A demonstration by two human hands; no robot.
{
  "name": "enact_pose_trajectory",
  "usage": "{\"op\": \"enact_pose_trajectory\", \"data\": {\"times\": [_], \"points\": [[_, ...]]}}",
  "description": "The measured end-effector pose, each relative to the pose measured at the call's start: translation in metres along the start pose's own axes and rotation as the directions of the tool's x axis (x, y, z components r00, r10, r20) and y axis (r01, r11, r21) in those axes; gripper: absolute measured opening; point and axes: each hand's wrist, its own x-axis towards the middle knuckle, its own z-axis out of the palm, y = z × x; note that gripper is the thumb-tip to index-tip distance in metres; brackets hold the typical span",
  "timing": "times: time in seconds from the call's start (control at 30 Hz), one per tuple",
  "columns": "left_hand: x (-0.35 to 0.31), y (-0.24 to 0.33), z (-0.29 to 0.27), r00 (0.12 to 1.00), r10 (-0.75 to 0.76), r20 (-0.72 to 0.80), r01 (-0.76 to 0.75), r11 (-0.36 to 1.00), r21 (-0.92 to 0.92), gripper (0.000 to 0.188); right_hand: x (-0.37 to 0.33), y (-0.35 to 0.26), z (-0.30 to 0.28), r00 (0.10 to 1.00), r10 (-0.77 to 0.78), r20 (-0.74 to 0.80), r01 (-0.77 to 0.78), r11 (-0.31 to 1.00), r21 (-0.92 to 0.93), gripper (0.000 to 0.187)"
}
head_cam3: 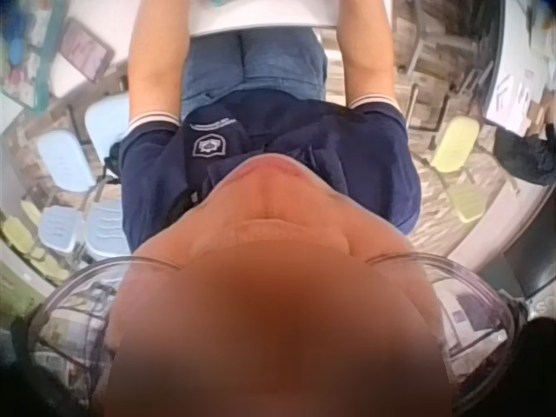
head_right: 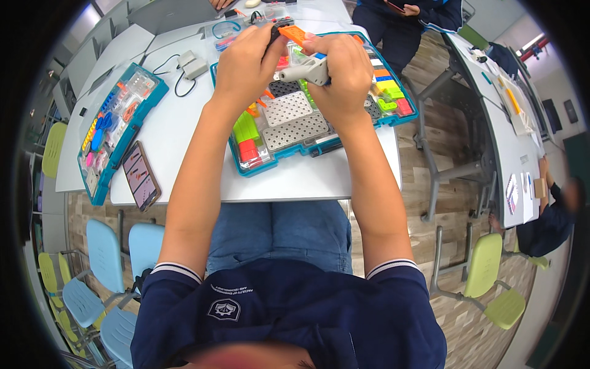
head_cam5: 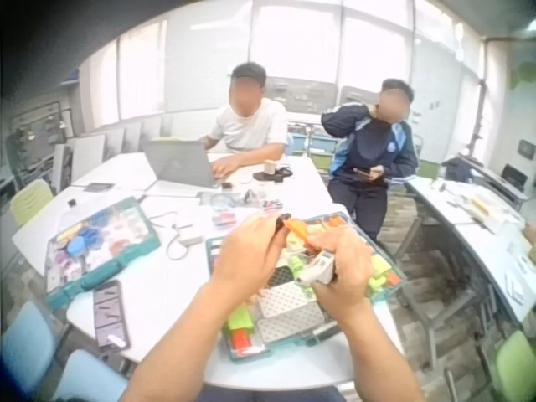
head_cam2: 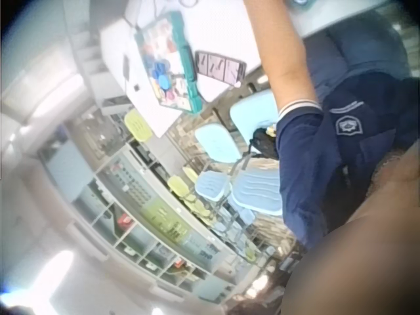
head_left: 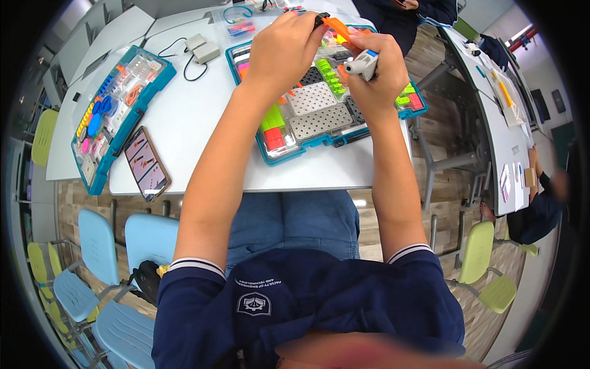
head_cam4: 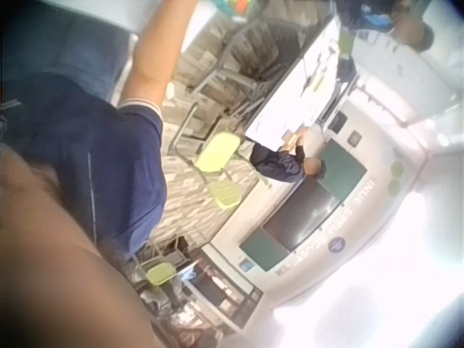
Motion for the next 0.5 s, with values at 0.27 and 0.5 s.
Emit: {"op": "enact_pose_trajectory", "data": {"times": [0.27, 0.5], "points": [[0.0009, 0.0021, -0.0025, 1.0, 0.008, 0.019, -0.008, 1.0, 0.004, 0.014, 0.0025, -0.0015, -0.003, 0.999, 0.034, 0.03, -0.035, 0.999, 0.02, 0.036], [0.0008, 0.0003, -0.0009, 0.999, 0.029, 0.025, -0.03, 0.999, 0.037, 0.014, 0.0059, -0.0031, -0.0048, 0.998, 0.037, 0.042, -0.036, 0.999, -0.02, 0.035]]}}
